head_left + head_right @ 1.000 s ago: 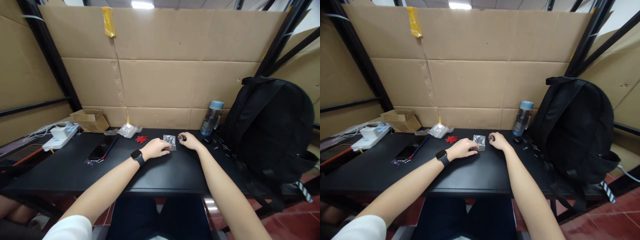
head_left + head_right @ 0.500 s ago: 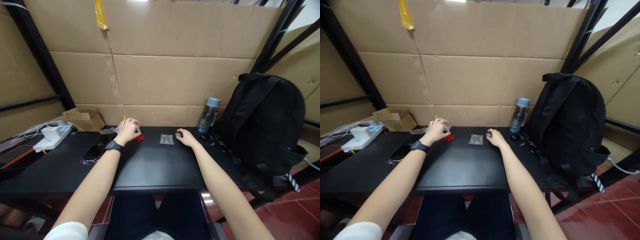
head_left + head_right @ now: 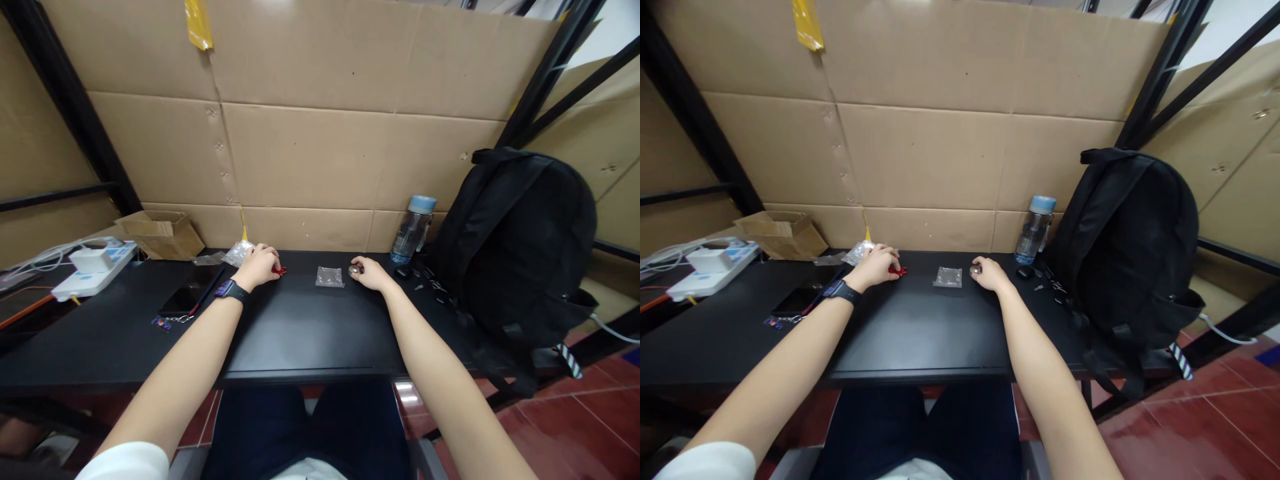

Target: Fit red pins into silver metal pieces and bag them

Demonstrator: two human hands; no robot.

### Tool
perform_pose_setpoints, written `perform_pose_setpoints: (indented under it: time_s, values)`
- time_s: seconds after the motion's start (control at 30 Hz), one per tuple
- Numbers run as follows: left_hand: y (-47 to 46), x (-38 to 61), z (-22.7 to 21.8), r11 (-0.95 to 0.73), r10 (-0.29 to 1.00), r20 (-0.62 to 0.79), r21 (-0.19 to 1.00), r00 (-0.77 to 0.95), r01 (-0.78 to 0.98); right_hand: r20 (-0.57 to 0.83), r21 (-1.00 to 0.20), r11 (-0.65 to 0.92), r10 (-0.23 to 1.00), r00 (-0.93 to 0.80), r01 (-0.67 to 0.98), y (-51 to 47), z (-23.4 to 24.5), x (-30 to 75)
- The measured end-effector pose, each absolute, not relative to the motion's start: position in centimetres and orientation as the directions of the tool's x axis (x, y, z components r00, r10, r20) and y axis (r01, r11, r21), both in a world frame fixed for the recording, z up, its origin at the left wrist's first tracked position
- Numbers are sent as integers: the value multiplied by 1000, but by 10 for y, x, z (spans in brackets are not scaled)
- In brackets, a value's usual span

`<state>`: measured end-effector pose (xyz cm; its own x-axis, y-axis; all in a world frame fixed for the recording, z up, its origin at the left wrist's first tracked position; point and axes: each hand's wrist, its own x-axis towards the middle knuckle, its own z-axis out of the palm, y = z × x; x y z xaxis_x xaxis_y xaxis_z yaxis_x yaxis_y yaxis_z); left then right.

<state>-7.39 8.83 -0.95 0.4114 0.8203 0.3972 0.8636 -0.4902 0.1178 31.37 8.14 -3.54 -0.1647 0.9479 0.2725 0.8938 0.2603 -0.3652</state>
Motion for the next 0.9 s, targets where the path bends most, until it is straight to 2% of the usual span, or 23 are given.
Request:
perform_pose_setpoints:
  time_s: [0.17,0.4,0.53,0.63,0.8,0.9]
  values:
    - [90,-74,-12,-508,817,394,148,421,848,274,-371,248,950,-150,895,80,-34,314]
    - [85,-68,-7,-546,789,396,104,469,831,269,-400,249,952,-147,882,74,-27,312]
    - [81,-59,-2,-578,770,408,121,491,807,262,-416,244,955,-142,876,71,-23,312]
    - [76,-51,3,-577,770,442,173,460,798,263,-414,253,953,-151,874,69,-21,312]
    - [70,-45,8,-635,743,512,340,430,694,248,-439,239,959,-140,866,68,-19,313]
    - [69,-45,8,-646,740,526,386,418,658,239,-446,234,961,-136,864,67,-18,315]
